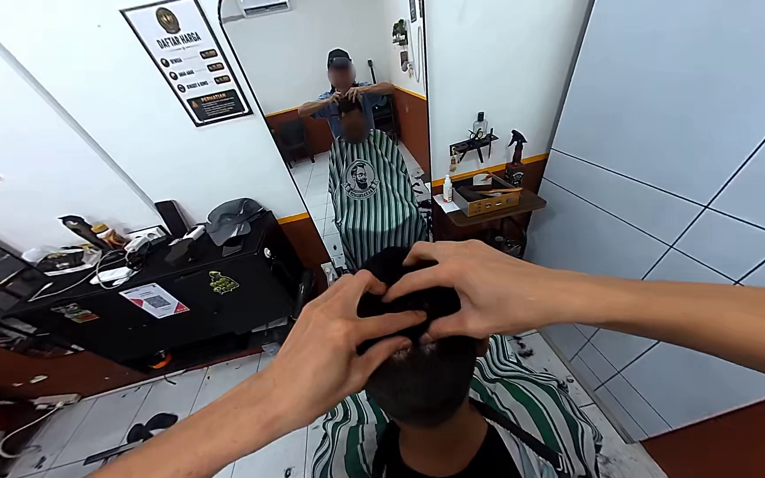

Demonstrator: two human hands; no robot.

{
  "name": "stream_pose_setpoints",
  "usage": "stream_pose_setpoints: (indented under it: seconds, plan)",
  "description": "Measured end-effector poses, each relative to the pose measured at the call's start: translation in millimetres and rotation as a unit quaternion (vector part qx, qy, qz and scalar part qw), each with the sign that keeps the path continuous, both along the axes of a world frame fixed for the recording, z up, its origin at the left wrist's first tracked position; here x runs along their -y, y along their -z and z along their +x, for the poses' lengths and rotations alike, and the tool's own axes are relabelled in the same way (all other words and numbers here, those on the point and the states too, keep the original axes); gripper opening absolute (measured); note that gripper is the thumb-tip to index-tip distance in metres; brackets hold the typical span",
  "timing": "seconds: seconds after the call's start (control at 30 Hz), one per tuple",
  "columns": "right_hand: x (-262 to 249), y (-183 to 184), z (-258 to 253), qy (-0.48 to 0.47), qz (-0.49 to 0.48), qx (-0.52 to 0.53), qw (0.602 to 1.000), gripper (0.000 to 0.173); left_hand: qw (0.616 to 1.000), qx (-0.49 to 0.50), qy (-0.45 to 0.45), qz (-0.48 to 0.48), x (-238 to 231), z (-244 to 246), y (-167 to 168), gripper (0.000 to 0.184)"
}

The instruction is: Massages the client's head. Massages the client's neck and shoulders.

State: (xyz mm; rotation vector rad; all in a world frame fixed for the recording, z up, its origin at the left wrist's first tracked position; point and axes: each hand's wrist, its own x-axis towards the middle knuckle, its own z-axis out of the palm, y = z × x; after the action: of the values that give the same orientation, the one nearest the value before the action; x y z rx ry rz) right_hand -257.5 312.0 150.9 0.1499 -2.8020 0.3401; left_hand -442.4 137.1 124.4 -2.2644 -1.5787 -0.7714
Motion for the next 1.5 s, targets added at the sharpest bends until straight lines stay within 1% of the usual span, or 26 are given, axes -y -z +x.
stream_pose_setpoints:
  seconds: [0.07,0.13,0.17,0.2,0.23,0.3,0.33,0.4,0.43,0.53,0.67,0.73,0.8,0.87,0.93,1.0,1.03,1.07,1.17,1.2,1.3,1.33,1.37,1.43,1.47,1.5]
  plan:
    - [0.5,2.3,2.9,-0.002,-0.018,-0.08,0.997,0.028,0.999,0.01,0.013,0.043,1.9,0.5,0.0,0.021]
    - [1.2,18.8,2.9,0.015,-0.088,-0.254,0.963,0.01,0.989,0.057,0.042,0.127,8.9,3.0,8.9,0.021]
    - [-1.3,34.9,7.6,0.043,-0.114,-0.297,0.947,0.009,0.983,0.075,0.035,0.161,14.9,2.3,19.6,0.019]
    - [-5.0,57.3,16.3,0.075,-0.127,-0.31,0.939,0.024,0.977,0.1,0.011,0.185,21.3,-0.2,34.8,0.017]
    - [-8.6,81.7,26.1,0.1,-0.138,-0.305,0.937,0.046,0.972,0.13,-0.021,0.195,26.0,-4.3,52.4,0.02]
    - [-9.6,122.3,41.4,0.09,-0.174,-0.272,0.942,0.089,0.968,0.202,-0.058,0.137,33.3,-9.3,88.7,0.049]
    - [-8.1,135.4,44.2,0.067,-0.194,-0.26,0.944,0.102,0.966,0.238,-0.046,0.093,34.8,-9.4,103.4,0.068]
    - [-9.7,142.5,42.5,0.014,-0.227,-0.241,0.943,0.112,0.96,0.279,-0.003,0.031,29.8,-11.0,117.8,0.095]
    - [-13.3,138.6,39.0,-0.008,-0.238,-0.229,0.944,0.114,0.959,0.283,0.02,0.015,24.2,-14.4,116.5,0.102]
    - [-34.6,111.2,20.2,-0.07,-0.252,-0.151,0.953,0.121,0.955,0.28,0.088,-0.045,1.1,-36.5,94.2,0.107]
    - [-64.8,70.7,-17.9,-0.171,-0.268,0.022,0.948,0.126,0.933,0.256,0.211,-0.141,-38.8,-67.8,66.9,0.111]
    - [-73.3,59.2,-31.3,-0.196,-0.242,0.083,0.946,0.127,0.915,0.248,0.258,-0.188,-52.9,-75.7,58.2,0.11]
    - [-75.9,54.8,-32.0,-0.195,-0.217,0.097,0.952,0.124,0.914,0.245,0.263,-0.188,-53.3,-75.5,58.3,0.107]
    - [-72.2,66.7,-18.6,-0.189,-0.215,0.004,0.958,0.11,0.936,0.25,0.212,-0.127,-35.7,-65.9,67.8,0.097]
    - [-62.0,84.1,3.3,-0.15,-0.203,-0.123,0.96,0.087,0.956,0.254,0.135,-0.055,-9.7,-51.4,77.8,0.087]
    - [-52.5,87.6,20.1,-0.114,-0.186,-0.18,0.959,0.07,0.963,0.254,0.083,-0.021,11.6,-41.1,79.0,0.079]
    - [-48.3,82.8,22.0,-0.104,-0.169,-0.178,0.964,0.07,0.967,0.244,0.071,-0.028,17.3,-38.7,74.0,0.078]
    - [-42.8,75.1,20.8,-0.092,-0.149,-0.155,0.972,0.077,0.97,0.229,0.064,-0.047,19.5,-35.8,66.6,0.081]
    - [-18.2,53.0,7.1,-0.043,-0.127,-0.024,0.991,0.114,0.981,0.155,0.037,-0.108,13.1,-20.1,43.7,0.106]
    - [-13.6,50.7,5.1,-0.036,-0.124,-0.018,0.991,0.112,0.984,0.14,0.027,-0.103,12.7,-16.4,41.9,0.105]
    - [-16.6,43.1,12.9,-0.039,-0.074,-0.104,0.991,0.073,0.99,0.138,0.021,-0.031,17.1,-18.7,38.8,0.068]
    - [-16.1,40.2,14.6,-0.036,-0.061,-0.098,0.993,0.07,0.99,0.134,0.025,-0.021,18.0,-18.4,37.0,0.06]
    - [-12.6,38.7,14.8,-0.031,-0.057,-0.067,0.996,0.074,0.992,0.121,0.025,-0.028,19.0,-15.9,36.0,0.058]
    - [-4.7,35.0,11.1,-0.026,-0.066,0.011,0.997,0.088,0.995,0.069,0.022,-0.064,18.9,-8.4,34.1,0.066]
    - [-2.2,33.4,9.7,-0.02,-0.068,0.003,0.998,0.084,0.997,0.047,0.02,-0.064,18.0,-7.3,32.2,0.065]
    - [-2.6,32.1,8.5,-0.019,-0.066,-0.036,0.997,0.07,0.998,0.038,0.017,-0.051,16.3,-7.9,28.9,0.058]
